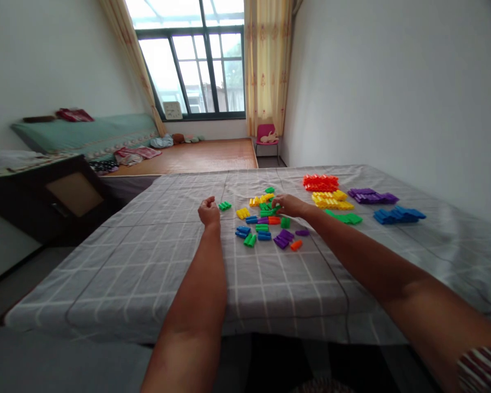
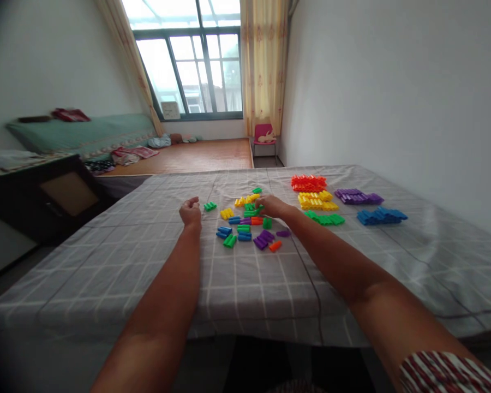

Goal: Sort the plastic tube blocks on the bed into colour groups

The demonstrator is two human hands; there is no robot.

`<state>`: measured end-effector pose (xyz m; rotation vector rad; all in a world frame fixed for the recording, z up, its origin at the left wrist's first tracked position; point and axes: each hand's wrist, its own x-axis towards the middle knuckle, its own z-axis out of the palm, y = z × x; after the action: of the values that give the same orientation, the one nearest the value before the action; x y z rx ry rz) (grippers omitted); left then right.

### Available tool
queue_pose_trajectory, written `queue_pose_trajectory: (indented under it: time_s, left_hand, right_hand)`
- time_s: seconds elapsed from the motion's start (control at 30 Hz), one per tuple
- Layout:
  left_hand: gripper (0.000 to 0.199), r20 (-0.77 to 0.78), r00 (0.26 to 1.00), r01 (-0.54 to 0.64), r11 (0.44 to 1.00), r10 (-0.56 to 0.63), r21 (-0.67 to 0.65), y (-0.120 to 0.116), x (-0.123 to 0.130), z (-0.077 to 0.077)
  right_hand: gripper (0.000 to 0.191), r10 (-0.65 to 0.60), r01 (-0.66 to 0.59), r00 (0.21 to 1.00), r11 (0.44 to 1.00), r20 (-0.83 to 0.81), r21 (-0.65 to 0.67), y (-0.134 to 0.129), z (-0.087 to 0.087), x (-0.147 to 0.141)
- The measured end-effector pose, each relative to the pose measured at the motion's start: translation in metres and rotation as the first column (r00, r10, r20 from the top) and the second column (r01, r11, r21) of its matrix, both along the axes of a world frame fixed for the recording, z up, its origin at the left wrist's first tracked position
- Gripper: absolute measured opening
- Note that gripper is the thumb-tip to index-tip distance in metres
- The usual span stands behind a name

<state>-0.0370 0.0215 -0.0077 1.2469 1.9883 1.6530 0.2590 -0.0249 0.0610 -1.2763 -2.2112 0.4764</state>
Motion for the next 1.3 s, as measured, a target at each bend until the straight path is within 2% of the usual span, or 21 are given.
queue_pose_trajectory:
  time_s: [0.13,0.2,0.27,0.33,0.4,0.47,0.53,0.63,0.93,1.0,1.07,1.13,1.17,1.2,1.3]
  left_hand:
    - [0.044,-0.028,0.999,0.045,0.999,-0.045,0.007,0.001,0.005,0.0]
    - [0.043,-0.046,0.998,0.051,0.999,-0.051,-0.006,0.0,0.007,0.001]
    - [0.042,-0.058,0.997,0.058,0.998,-0.058,-0.005,-0.001,0.008,0.002]
    - [0.041,-0.073,0.995,0.068,0.998,-0.068,0.003,-0.003,0.011,0.005]
    - [0.04,-0.104,0.991,0.082,0.997,-0.082,-0.004,-0.005,0.013,0.007]
    - [0.039,-0.156,0.982,0.1,0.995,-0.102,-0.019,-0.009,0.016,0.01]
    - [0.038,-0.219,0.967,0.123,0.992,-0.127,-0.031,-0.011,0.018,0.012]
    - [0.037,-0.3,0.943,0.141,0.989,-0.147,-0.041,-0.014,0.02,0.012]
    - [0.036,-0.338,0.93,0.128,0.99,-0.141,-0.061,-0.01,0.016,0.008]
    - [0.036,-0.349,0.925,0.134,0.989,-0.148,-0.064,-0.009,0.017,0.007]
    - [0.035,-0.35,0.923,0.143,0.987,-0.158,-0.069,-0.008,0.019,0.006]
    - [0.035,-0.343,0.924,0.153,0.985,-0.169,-0.074,-0.008,0.022,0.006]
    - [0.035,-0.341,0.924,0.157,0.985,-0.174,-0.078,-0.008,0.023,0.006]
    - [0.035,-0.343,0.922,0.16,0.984,-0.179,-0.083,-0.009,0.024,0.007]
    - [0.035,-0.355,0.915,0.165,0.98,-0.193,-0.108,-0.011,0.025,0.008]
  right_hand:
    - [0.034,-0.075,0.075,0.997,0.997,0.005,-0.003,-0.001,0.011,0.04]
    - [0.036,-0.15,0.15,0.988,0.989,-0.044,-0.017,-0.005,0.014,0.076]
    - [0.039,-0.277,0.273,0.951,0.961,-0.139,-0.045,-0.009,0.011,0.118]
    - [0.04,-0.42,0.415,0.876,0.907,-0.237,-0.073,-0.015,0.001,0.161]
    - [0.039,-0.544,0.547,0.796,0.834,-0.265,-0.068,-0.021,-0.015,0.198]
    - [0.036,-0.633,0.642,0.74,0.766,-0.23,-0.042,-0.026,-0.032,0.222]
    - [0.033,-0.673,0.682,0.717,0.731,-0.179,-0.016,-0.031,-0.047,0.232]
    - [0.029,-0.664,0.671,0.736,0.741,-0.133,0.011,-0.037,-0.056,0.228]
    - [0.025,-0.603,0.596,0.789,0.798,0.121,0.089,-0.049,-0.05,0.201]
    - [0.028,-0.623,0.616,0.767,0.782,0.154,0.094,-0.052,-0.049,0.2]
    - [0.032,-0.673,0.662,0.724,0.739,0.149,0.124,-0.054,-0.045,0.196]
    - [0.033,-0.71,0.69,0.698,0.701,0.092,0.182,-0.055,-0.038,0.186]
    - [0.032,-0.697,0.675,0.715,0.707,0.051,0.211,-0.056,-0.034,0.178]
    - [0.031,-0.651,0.631,0.759,0.741,0.016,0.229,-0.056,-0.029,0.168]
    - [0.027,-0.357,0.356,0.934,0.917,-0.027,0.179,-0.054,-0.019,0.126]
